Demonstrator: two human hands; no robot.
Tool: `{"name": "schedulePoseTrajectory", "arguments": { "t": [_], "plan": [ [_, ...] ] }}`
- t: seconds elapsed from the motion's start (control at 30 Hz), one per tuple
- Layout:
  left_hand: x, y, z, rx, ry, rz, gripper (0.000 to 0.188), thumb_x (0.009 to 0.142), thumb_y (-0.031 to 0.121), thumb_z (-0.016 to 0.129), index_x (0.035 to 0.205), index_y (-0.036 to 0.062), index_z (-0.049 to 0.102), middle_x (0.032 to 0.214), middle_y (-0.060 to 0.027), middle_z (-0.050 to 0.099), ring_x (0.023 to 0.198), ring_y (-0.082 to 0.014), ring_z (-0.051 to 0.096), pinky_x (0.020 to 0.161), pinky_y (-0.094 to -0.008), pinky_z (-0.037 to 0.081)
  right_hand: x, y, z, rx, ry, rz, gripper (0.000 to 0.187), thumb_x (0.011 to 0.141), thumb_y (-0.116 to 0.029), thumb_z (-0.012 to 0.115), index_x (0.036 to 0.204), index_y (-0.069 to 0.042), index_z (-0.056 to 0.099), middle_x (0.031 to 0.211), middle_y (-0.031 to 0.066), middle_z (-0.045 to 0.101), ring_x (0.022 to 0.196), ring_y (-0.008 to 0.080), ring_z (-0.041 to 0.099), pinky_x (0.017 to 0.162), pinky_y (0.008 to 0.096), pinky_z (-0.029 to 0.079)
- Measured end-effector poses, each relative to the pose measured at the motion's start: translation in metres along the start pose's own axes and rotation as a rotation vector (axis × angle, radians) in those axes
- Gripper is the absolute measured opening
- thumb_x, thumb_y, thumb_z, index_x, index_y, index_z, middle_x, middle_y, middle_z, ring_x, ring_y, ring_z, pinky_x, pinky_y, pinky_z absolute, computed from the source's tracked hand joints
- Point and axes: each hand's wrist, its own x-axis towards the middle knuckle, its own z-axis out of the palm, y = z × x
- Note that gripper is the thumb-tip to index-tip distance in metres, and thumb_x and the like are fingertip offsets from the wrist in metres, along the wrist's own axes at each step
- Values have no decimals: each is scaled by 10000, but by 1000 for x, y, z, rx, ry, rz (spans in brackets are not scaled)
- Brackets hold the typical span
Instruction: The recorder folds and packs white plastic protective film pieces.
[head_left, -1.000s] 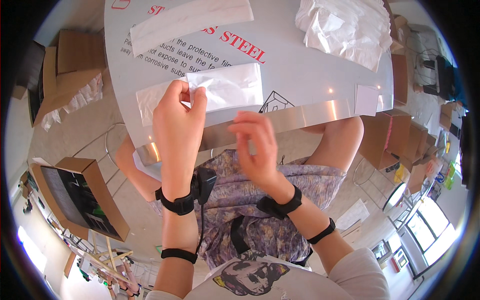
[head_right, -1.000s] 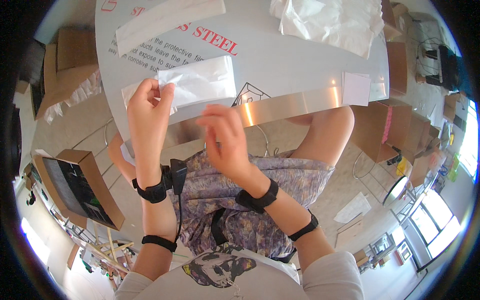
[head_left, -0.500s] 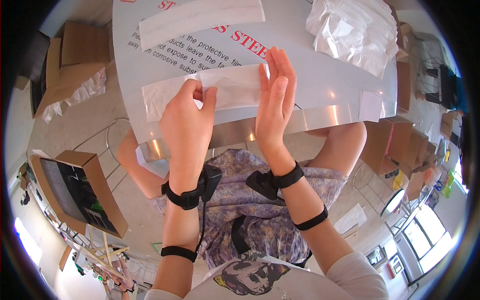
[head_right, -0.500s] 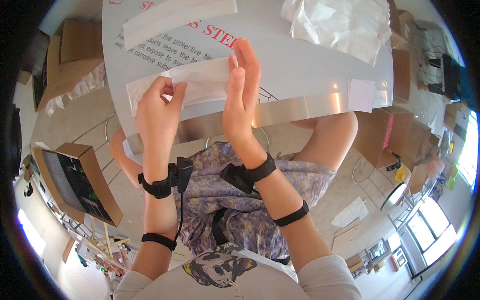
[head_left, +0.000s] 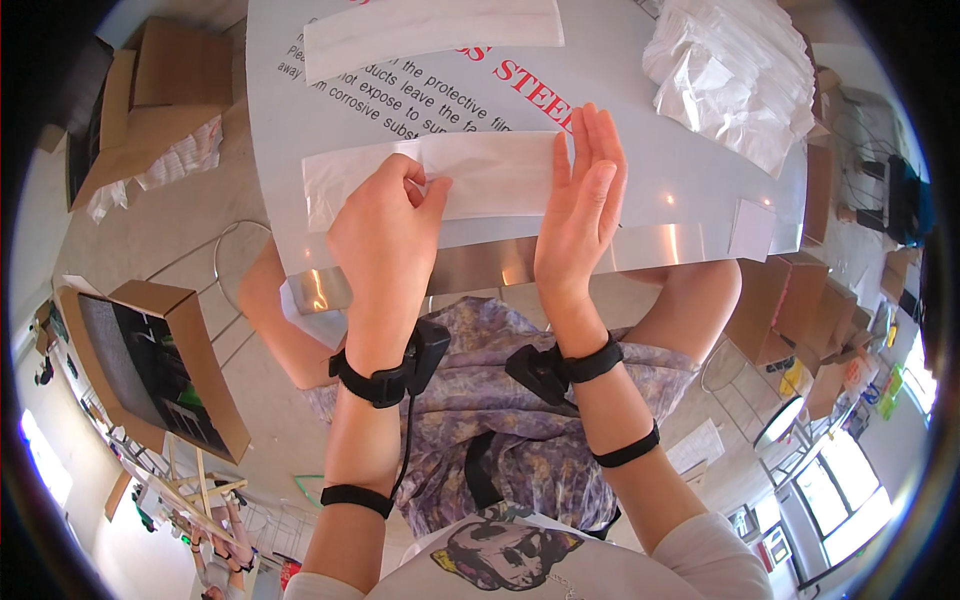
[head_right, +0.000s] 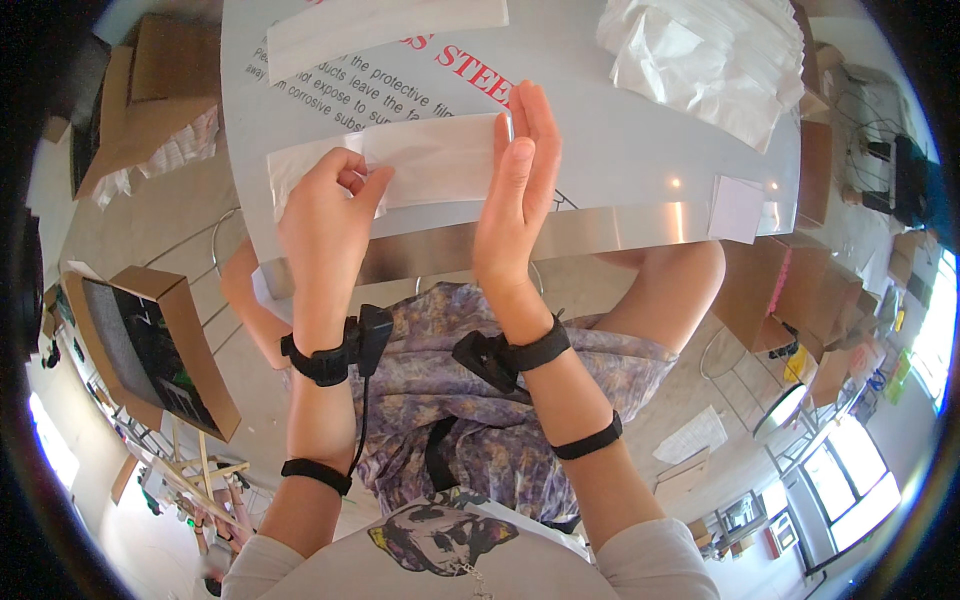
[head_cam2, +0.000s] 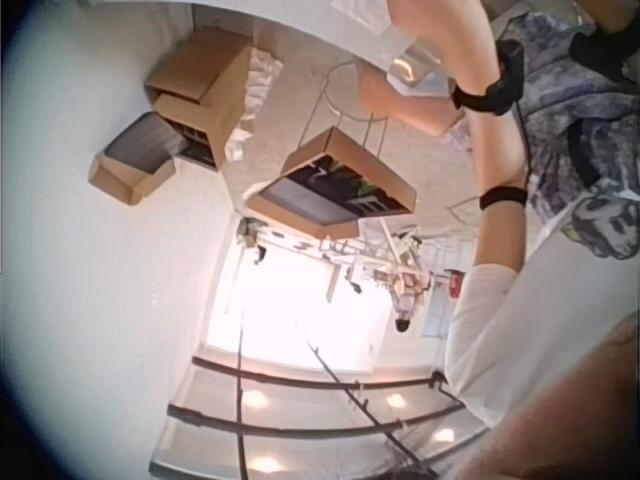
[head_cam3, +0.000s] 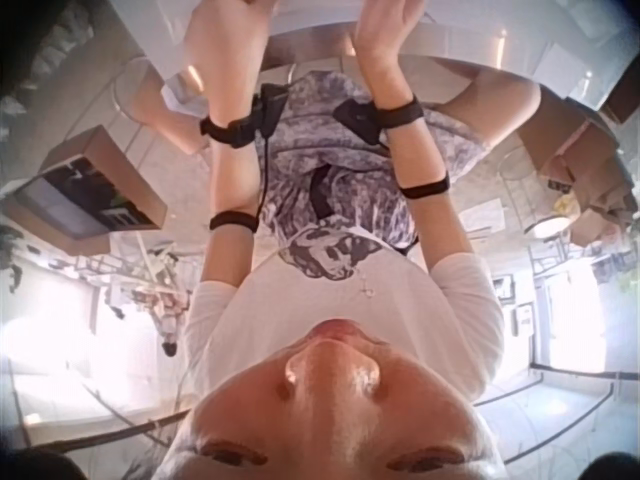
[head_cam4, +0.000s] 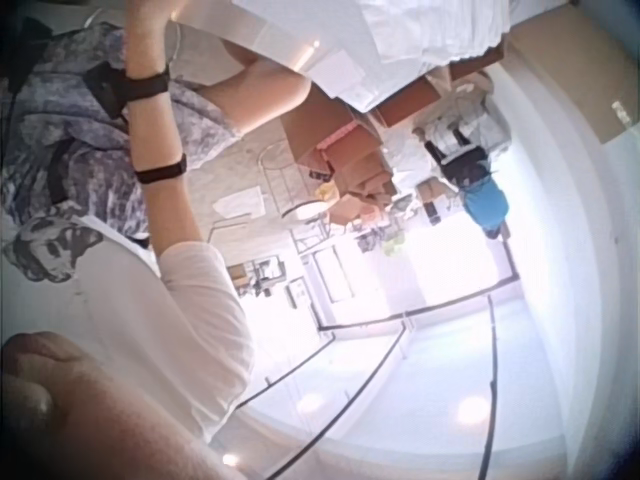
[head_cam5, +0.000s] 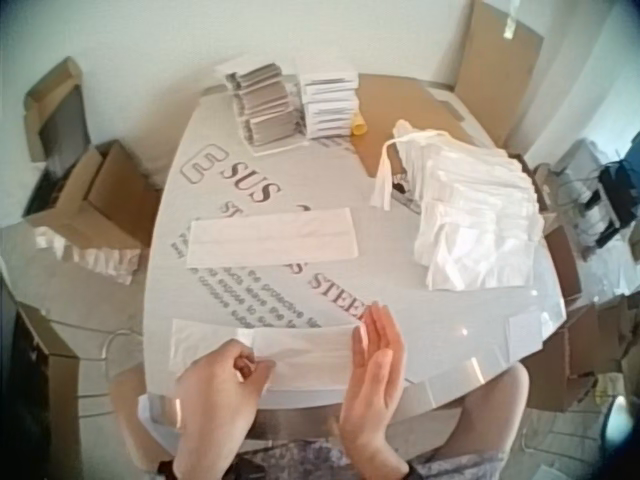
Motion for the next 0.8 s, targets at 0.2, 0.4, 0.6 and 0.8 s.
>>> {"name": "schedulePoseTrajectory", "arguments": {
  "t": [0.2, 0.4, 0.6, 0.8],
  "plan": [
    [1, 3, -4, 97, -10, -31, 285, 752, 180, 794, 939, 102, 594, 751, -36, 648, 701, -225, 636, 587, -356, 460, 0, -1, 0, -43, -26, 15, 584, 1072, -381, 362, 1486, 24, 281, 1539, 174, 311, 1456, 291, 284, 1200, 455, 257],
    [-2, -2, 9, 140, 238, 548, 721, 664, 169, 839, 1307, 97, 521, 1293, -90, 578, 1234, -296, 513, 1016, -464, 400, 0, -3, 0, -81, -34, 1, 585, 1071, -378, 370, 1483, 29, 284, 1536, 176, 315, 1448, 294, 300, 1193, 454, 271],
    [12, -10, 10, 208, 10, 647, 1034, 605, 191, 876, 1485, 64, 349, 1365, -89, 536, 1403, -311, 353, 1164, -605, 189, 0, -2, 1, -66, -23, -16, 540, 1078, -355, 364, 1472, 13, 323, 1523, 179, 358, 1431, 295, 334, 1177, 466, 285],
    [15, -11, 2, 217, -13, 656, 998, 638, 156, 857, 1489, 65, 343, 1306, -90, 579, 1388, -309, 375, 1163, -617, 168, -1, -5, 1, -77, -45, -13, 571, 1068, -364, 392, 1474, 27, 303, 1524, 172, 340, 1440, 294, 315, 1189, 454, 269]
  ]
}}
